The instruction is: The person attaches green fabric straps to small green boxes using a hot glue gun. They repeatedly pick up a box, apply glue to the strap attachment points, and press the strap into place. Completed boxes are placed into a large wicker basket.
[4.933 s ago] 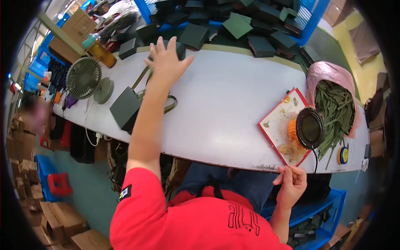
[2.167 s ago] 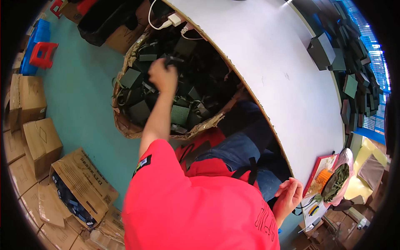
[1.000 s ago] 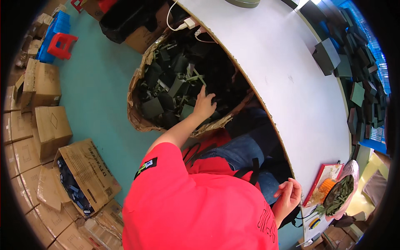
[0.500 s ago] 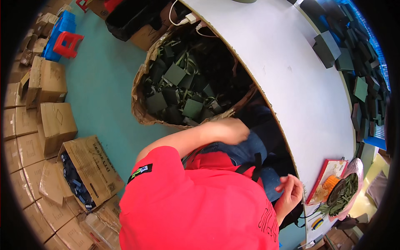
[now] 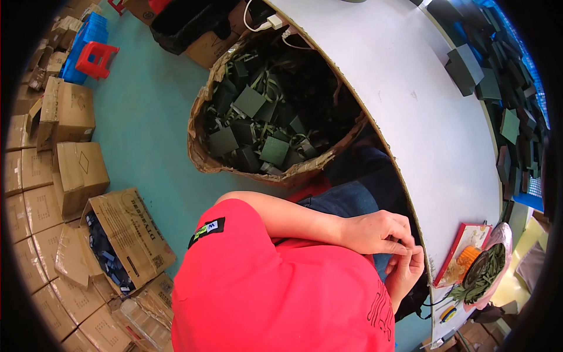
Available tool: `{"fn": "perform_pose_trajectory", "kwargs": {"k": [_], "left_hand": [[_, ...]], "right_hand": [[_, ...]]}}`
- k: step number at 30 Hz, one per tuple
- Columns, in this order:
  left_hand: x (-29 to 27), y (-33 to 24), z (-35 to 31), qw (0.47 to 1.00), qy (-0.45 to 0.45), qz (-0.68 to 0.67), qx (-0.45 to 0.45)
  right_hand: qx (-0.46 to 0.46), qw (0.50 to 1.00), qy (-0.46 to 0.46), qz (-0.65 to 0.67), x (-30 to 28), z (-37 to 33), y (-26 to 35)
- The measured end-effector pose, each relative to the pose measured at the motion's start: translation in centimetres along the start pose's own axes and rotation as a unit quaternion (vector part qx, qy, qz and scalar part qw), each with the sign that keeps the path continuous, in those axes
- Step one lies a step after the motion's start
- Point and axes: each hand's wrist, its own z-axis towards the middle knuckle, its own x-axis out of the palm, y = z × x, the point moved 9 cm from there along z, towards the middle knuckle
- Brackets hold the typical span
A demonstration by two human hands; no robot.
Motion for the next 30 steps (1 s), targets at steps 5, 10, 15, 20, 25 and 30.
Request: {"fn": "perform_pose_trajectory", "kwargs": {"k": [5,10,15,20,25,30], "left_hand": [[-0.8,-0.1,-0.7,0.991,-0.045,0.091,0.089],[-0.7,-1.4,-0.9,0.949,-0.066,0.249,0.183],[-0.3,-1.4,-0.9,0.943,-0.074,0.262,0.193],[-2.2,-1.2,-0.6,0.953,-0.114,0.255,0.122],[-4.2,-0.3,-0.5,0.952,-0.090,0.283,0.079],[-4.5,1.5,-1.9,0.892,-0.066,0.440,0.081]], "right_hand": [[0.009,0.999,0.013,-0.045,0.9,0.2,0.1],[0.016,0.998,0.010,-0.055,1.7,0.3,0.5],[0.009,0.998,0.028,-0.064,2.3,0.3,0.8],[0.003,0.996,0.032,-0.086,1.8,0.2,0.9],[-0.037,0.996,-0.061,-0.047,0.9,0.5,2.3],[-0.076,0.990,-0.085,-0.079,0.7,0.4,3.1]]}}
